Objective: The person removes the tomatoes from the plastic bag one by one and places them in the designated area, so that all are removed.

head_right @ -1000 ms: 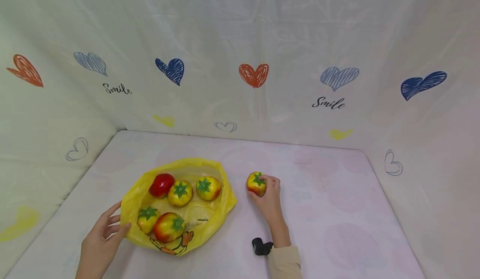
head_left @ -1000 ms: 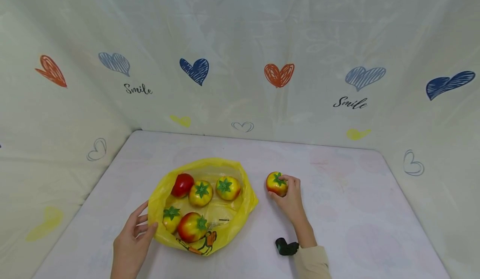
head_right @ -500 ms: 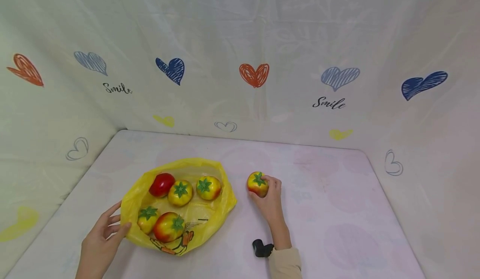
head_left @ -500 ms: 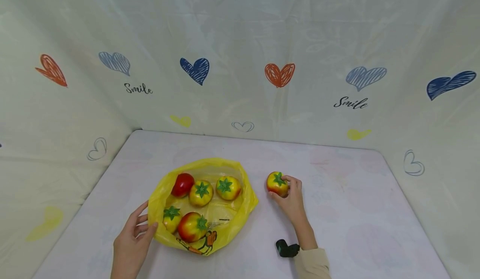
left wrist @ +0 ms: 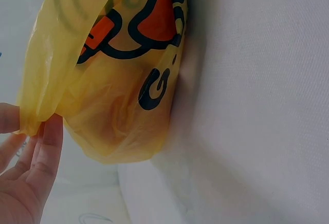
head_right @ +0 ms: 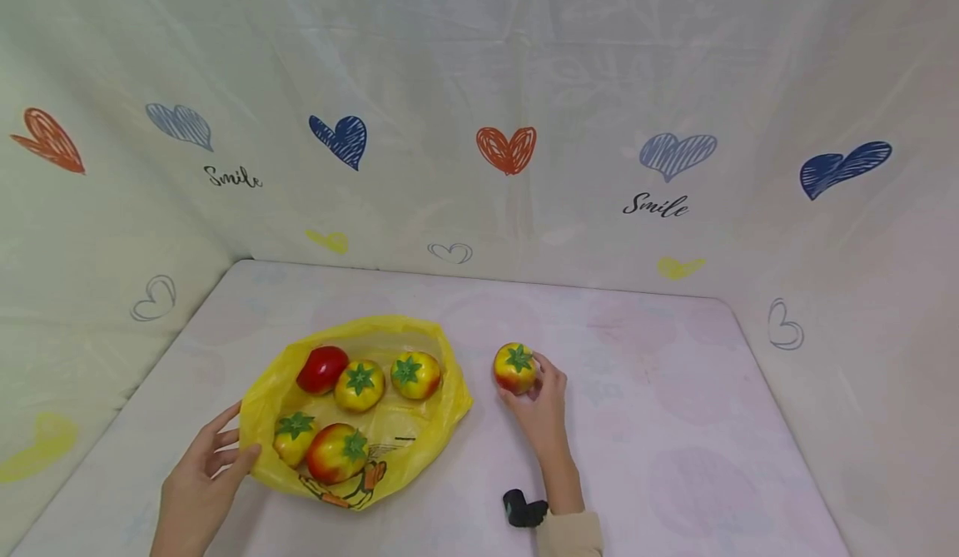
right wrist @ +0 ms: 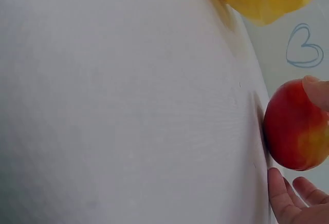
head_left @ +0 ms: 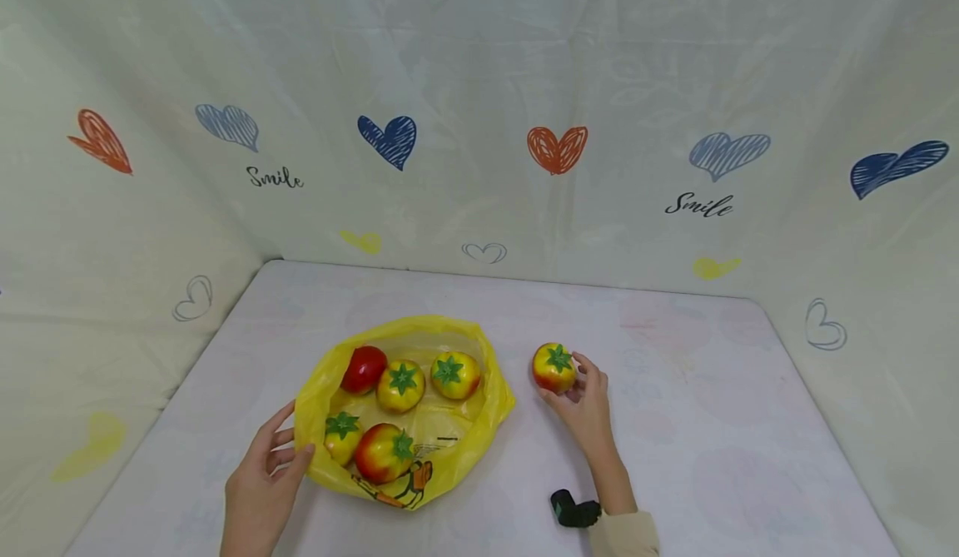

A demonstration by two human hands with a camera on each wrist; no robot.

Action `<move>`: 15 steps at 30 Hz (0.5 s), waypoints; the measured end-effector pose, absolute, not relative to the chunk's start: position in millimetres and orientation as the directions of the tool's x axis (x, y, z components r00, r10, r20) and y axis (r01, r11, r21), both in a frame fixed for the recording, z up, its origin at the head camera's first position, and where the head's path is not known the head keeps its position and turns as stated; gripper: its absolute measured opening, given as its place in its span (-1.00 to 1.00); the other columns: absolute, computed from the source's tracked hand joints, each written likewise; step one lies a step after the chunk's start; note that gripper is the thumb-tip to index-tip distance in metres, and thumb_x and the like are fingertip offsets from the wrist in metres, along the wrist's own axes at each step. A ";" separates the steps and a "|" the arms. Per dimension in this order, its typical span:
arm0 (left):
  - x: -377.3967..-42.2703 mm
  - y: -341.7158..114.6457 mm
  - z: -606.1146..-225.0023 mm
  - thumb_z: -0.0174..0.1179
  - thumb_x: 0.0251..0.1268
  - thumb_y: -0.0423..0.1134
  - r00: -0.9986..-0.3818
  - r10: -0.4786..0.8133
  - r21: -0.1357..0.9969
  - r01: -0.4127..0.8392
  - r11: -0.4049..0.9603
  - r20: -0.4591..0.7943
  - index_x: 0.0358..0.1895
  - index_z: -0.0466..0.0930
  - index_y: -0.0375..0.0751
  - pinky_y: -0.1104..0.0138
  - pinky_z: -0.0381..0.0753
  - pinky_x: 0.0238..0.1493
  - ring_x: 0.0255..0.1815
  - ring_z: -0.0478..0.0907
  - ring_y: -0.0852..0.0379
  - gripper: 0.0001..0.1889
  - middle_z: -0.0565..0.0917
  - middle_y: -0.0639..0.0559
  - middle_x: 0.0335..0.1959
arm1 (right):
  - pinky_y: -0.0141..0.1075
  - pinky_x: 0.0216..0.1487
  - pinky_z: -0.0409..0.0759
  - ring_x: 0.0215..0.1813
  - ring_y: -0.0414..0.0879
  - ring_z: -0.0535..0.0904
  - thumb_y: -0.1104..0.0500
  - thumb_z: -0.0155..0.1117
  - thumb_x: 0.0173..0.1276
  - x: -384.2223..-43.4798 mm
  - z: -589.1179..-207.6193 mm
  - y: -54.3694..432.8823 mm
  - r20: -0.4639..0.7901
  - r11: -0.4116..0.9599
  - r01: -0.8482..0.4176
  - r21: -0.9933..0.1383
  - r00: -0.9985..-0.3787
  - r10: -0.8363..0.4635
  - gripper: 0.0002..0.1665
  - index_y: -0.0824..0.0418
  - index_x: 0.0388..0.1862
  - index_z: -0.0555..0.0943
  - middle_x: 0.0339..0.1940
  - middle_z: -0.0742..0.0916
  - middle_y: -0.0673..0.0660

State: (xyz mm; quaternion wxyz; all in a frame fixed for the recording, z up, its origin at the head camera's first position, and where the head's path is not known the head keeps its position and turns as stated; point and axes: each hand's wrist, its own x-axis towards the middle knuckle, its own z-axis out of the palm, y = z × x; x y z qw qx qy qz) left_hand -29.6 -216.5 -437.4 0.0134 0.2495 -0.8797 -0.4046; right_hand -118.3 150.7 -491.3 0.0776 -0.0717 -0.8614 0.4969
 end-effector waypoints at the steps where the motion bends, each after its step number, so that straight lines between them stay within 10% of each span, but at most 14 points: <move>1: -29.9 -216.4 -438.3 0.15 0.29 -0.14 -0.873 -0.457 0.709 -0.432 0.557 -0.172 0.44 0.08 0.15 0.17 0.68 -0.19 -0.18 0.56 0.16 -0.32 0.51 -0.16 0.03 | -0.05 0.03 0.61 0.00 0.17 0.49 0.17 0.47 0.04 -116.7 -491.0 150.6 0.053 0.485 0.055 -0.873 -0.977 0.206 -0.10 0.25 0.32 0.22 0.09 0.36 0.35; 15: -30.8 -216.5 -441.3 0.17 0.28 -0.17 -0.876 -0.448 0.729 -0.425 0.537 -0.180 0.44 0.08 0.14 0.16 0.68 -0.16 -0.15 0.56 0.07 -0.31 0.49 -0.20 0.05 | -0.05 0.17 0.51 0.13 0.14 0.46 0.18 0.45 0.07 -88.8 -486.0 141.0 -0.099 0.435 0.197 -0.879 -0.966 0.237 -0.07 0.22 0.37 0.17 0.17 0.37 0.30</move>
